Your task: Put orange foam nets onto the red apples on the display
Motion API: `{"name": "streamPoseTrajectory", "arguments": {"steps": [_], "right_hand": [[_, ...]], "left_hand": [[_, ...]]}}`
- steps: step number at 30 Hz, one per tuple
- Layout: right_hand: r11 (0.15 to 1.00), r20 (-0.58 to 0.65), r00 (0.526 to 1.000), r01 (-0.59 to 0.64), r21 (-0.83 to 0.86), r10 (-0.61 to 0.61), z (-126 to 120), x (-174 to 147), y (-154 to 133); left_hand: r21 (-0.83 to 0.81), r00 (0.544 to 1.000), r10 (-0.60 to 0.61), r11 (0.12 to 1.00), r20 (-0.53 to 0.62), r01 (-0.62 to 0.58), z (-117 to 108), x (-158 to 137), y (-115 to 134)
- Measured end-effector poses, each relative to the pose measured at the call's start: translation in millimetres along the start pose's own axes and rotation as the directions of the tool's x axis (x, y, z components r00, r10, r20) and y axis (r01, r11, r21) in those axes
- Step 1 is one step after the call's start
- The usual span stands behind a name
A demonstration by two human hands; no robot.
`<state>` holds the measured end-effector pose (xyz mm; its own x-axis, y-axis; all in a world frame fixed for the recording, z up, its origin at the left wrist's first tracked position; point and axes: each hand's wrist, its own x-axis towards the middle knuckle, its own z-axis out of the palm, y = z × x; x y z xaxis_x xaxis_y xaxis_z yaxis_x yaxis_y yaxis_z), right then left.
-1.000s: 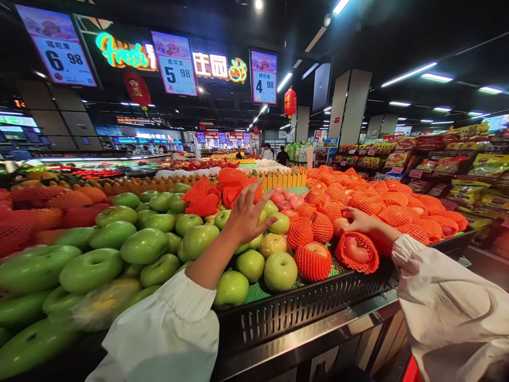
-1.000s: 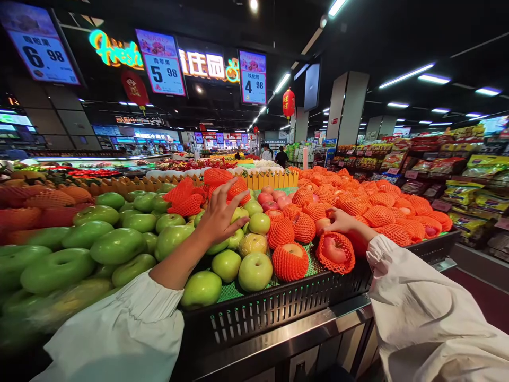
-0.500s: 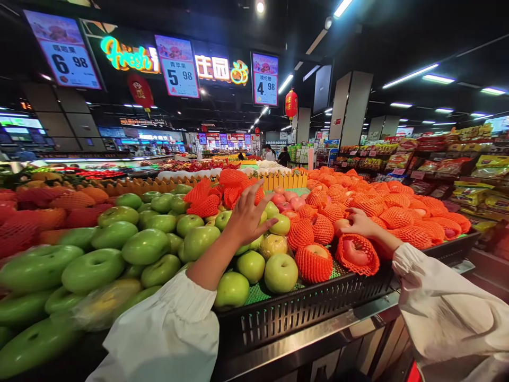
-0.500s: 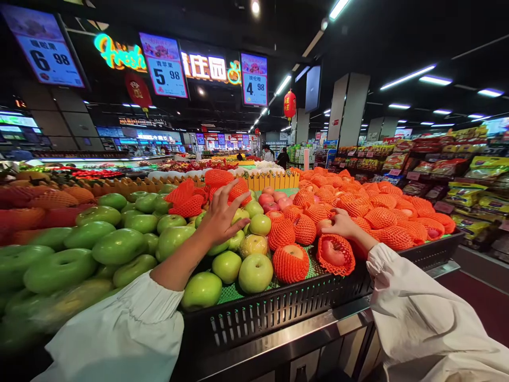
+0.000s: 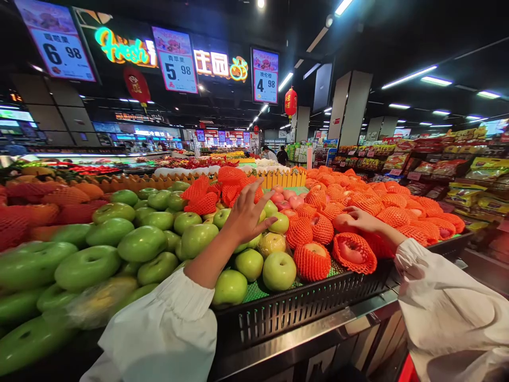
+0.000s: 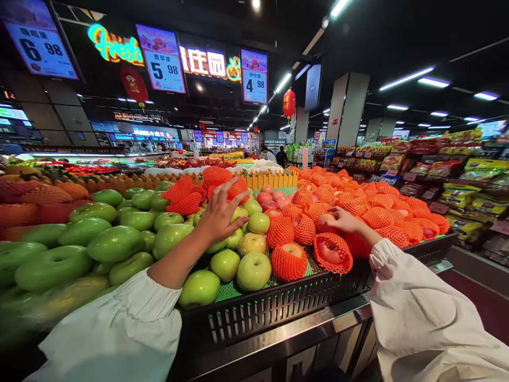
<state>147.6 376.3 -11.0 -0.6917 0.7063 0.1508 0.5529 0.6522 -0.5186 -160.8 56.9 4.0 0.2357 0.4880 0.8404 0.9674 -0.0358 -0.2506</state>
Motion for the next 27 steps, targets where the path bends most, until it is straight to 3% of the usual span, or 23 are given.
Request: {"name": "streamPoseTrajectory", "arguments": {"steps": [5, 9, 12, 15, 17, 19, 22, 27], "right_hand": [[0.996, -0.218, 0.974, 0.079, 0.037, -0.069, -3.5, -3.4, -8.9], [0.981, -0.428, 0.895, 0.173, 0.082, -0.122, -1.7, -1.7, -34.9], [0.953, -0.524, 0.840, 0.261, 0.157, -0.143, 12.2, -4.8, -73.4], [0.852, -0.408, 0.912, 0.251, 0.460, -0.048, 40.4, -14.8, -125.9], [0.753, -0.292, 0.954, 0.246, 0.610, -0.075, 64.1, -24.2, -162.3], [0.705, -0.183, 0.970, 0.242, 0.667, -0.160, 87.1, -33.2, -193.7], [0.629, -0.076, 0.947, 0.267, 0.731, -0.313, 113.3, -40.4, -222.1], [0.573, -0.118, 0.909, 0.348, 0.742, -0.400, 126.9, -38.7, -221.3]], "left_hand": [[0.021, 1.000, 0.003, 1.000, -0.002, -0.003, 0.2, 0.0, 0.7], [0.043, 1.000, 0.015, 0.999, -0.001, -0.015, -0.6, 1.0, 1.5], [0.044, 1.000, 0.025, 0.999, -0.007, -0.025, -1.9, 2.2, 2.8], [-0.029, 0.997, 0.079, 0.996, -0.007, -0.079, -3.6, 3.1, 5.3], [-0.135, 0.991, 0.133, 0.982, -0.010, -0.133, -4.5, 2.8, 7.0], [-0.231, 0.986, 0.166, 0.959, -0.008, -0.164, -4.8, 2.0, 7.9], [-0.286, 0.982, 0.185, 0.943, 0.020, -0.172, -4.0, 0.4, 7.2], [-0.301, 0.982, 0.109, 0.952, 0.156, -0.058, 0.6, -0.4, 8.3]]}}
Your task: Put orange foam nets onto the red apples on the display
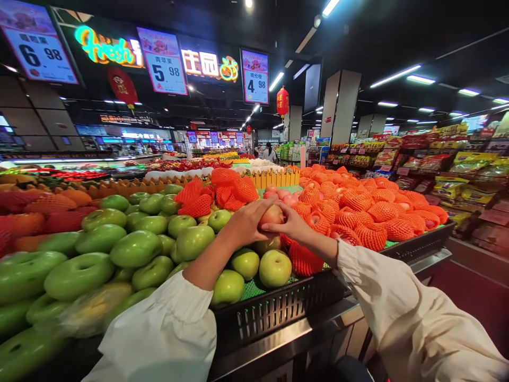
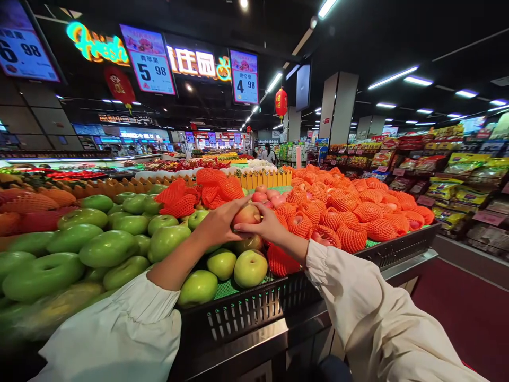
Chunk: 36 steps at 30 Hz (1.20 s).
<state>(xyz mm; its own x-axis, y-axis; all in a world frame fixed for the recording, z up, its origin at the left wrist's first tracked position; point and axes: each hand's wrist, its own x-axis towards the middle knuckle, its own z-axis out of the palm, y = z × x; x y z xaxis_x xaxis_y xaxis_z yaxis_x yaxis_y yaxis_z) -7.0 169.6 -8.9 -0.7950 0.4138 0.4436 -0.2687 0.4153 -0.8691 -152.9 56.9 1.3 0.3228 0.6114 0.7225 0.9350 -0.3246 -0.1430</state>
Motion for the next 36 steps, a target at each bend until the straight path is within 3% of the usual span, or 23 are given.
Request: {"name": "streamPoseTrajectory", "arguments": {"steps": [2, 4, 6, 8, 10, 11, 14, 15, 17, 19, 22, 25, 27, 31, 34, 36], "right_hand": [[1.000, 0.065, 0.998, 0.001, 0.020, -0.002, -10.7, -4.7, -1.2], [0.999, 0.141, 0.990, 0.022, -0.028, -0.018, -30.4, -13.0, -10.9], [0.983, 0.138, 0.990, 0.049, -0.179, -0.024, -61.1, -24.4, -28.2], [0.909, 0.096, 0.995, 0.017, -0.417, 0.025, -99.7, -37.4, -46.8], [0.743, 0.090, 0.982, -0.066, -0.667, 0.168, -137.1, -50.6, -58.3], [0.605, 0.081, 0.960, -0.102, -0.790, 0.267, -151.9, -57.2, -59.3], [0.209, -0.007, 0.846, -0.140, -0.968, 0.533, -171.5, -76.8, -42.1], [0.130, -0.039, 0.822, -0.136, -0.982, 0.568, -170.6, -83.1, -31.4], [0.048, -0.076, 0.836, -0.121, -0.992, 0.543, -164.3, -94.3, -8.5], [0.047, -0.074, 0.894, -0.106, -0.993, 0.443, -160.9, -102.1, 10.3], [0.201, -0.060, 0.953, -0.123, -0.972, 0.296, -171.7, -104.4, 22.6], [0.402, -0.076, 0.962, -0.181, -0.898, 0.263, -191.2, -97.2, 18.7], [0.439, -0.077, 0.957, -0.198, -0.877, 0.278, -197.7, -91.2, 12.5], [0.299, -0.094, 0.929, -0.209, -0.931, 0.358, -182.1, -85.8, 4.0], [0.086, -0.161, 0.898, -0.214, -0.973, 0.409, -161.3, -86.9, 5.5], [-0.040, -0.185, 0.902, -0.184, -0.982, 0.390, -155.9, -87.3, 8.1]], "left_hand": [[0.018, 0.998, -0.035, 0.999, 0.052, 0.034, 2.5, 0.6, 0.9], [0.079, 0.999, -0.022, 0.997, 0.036, 0.019, 3.4, 1.2, 0.8], [0.161, 0.999, 0.001, 0.987, -0.048, 0.007, 1.7, 1.7, -0.6], [0.233, 0.989, -0.006, 0.972, -0.149, 0.041, -2.0, 2.2, -2.7], [0.278, 0.974, -0.020, 0.957, -0.224, 0.084, -5.9, 2.9, -4.1], [0.294, 0.968, -0.024, 0.950, -0.251, 0.100, -7.2, 3.2, -4.4], [0.328, 0.956, -0.015, 0.938, -0.292, 0.115, -8.1, 3.8, -3.5], [0.334, 0.955, -0.015, 0.935, -0.297, 0.118, -7.5, 3.8, -3.2], [0.336, 0.954, -0.025, 0.933, -0.299, 0.129, -5.7, 3.3, -3.2], [0.333, 0.956, -0.043, 0.932, -0.291, 0.144, -4.3, 2.6, -3.9], [0.322, 0.959, -0.070, 0.933, -0.273, 0.160, -3.7, 1.8, -4.6], [0.306, 0.960, -0.088, 0.937, -0.264, 0.171, -4.8, 1.9, -3.8], [0.295, 0.961, -0.103, 0.939, -0.256, 0.179, -5.6, 2.2, -3.1], [0.279, 0.967, -0.131, 0.941, -0.220, 0.191, -6.1, 2.4, -3.4], [0.274, 0.967, -0.142, 0.941, -0.211, 0.198, -6.3, 2.0, -3.0], [0.278, 0.966, -0.143, 0.939, -0.217, 0.202, -7.0, 1.9, -1.9]]}}
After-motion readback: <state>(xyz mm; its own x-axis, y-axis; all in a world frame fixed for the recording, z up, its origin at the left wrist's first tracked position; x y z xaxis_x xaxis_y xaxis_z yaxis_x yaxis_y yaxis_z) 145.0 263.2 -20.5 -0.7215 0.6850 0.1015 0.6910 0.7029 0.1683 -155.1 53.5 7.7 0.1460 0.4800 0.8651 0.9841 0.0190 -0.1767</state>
